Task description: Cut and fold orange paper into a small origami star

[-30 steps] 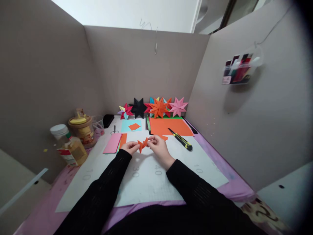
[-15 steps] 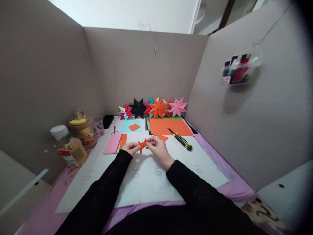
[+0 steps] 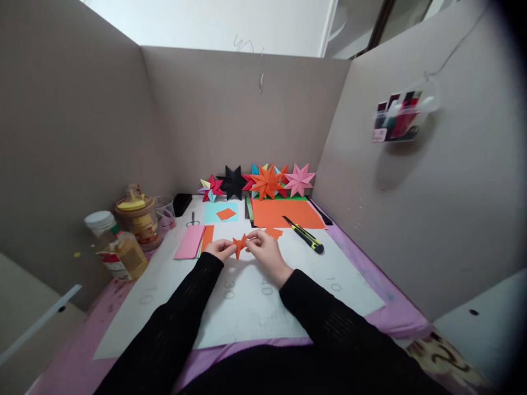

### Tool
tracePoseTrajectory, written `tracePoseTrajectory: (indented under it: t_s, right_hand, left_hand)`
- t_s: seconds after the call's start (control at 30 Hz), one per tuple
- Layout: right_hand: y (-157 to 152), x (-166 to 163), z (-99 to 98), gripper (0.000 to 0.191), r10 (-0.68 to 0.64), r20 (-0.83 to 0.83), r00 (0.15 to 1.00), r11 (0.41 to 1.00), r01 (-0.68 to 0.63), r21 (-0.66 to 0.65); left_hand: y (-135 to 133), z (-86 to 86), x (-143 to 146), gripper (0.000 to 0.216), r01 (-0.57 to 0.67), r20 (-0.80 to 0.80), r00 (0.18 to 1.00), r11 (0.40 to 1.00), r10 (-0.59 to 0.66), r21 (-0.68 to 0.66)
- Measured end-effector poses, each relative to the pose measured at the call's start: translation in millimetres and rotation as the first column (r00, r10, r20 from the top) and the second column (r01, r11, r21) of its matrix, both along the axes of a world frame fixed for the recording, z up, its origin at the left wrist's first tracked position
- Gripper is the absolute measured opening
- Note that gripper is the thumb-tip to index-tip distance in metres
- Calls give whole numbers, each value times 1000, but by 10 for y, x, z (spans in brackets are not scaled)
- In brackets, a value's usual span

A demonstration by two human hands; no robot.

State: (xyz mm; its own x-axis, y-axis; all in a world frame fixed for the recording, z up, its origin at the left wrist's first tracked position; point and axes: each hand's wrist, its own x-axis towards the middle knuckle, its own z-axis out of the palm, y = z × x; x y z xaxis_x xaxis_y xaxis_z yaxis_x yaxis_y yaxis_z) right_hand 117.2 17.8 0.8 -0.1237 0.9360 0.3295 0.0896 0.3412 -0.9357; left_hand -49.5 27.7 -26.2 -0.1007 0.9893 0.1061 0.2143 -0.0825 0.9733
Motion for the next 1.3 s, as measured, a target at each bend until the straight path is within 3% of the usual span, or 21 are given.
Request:
tracePoseTrajectory:
  t_s: [0.17, 0.6, 0.77, 1.0, 1.3]
  right_hand:
    - [6, 12, 12, 17, -28, -26, 999, 999, 28, -16]
    - [-30, -21, 5, 21, 40, -28, 999, 998, -42, -44]
    - [-39, -36, 9, 20, 51, -36, 998, 998, -53, -35]
    - [-35, -48, 8, 20, 53, -45, 998, 998, -54, -23]
    - [-35, -46, 10, 17, 94, -28, 995, 995, -94, -12]
  left_hand:
    - [13, -25, -7, 32, -9, 4, 1000, 1000, 9, -1]
    - [-2, -23, 16, 28, 7, 94, 996, 1000, -6, -17]
    - [-22, 3, 20, 28, -21, 58, 998, 999, 23, -31]
    - [-77, 90, 48, 28, -38, 76, 996, 999, 37, 11]
    - [-42, 38, 37, 30, -45, 3, 999, 996, 45, 79]
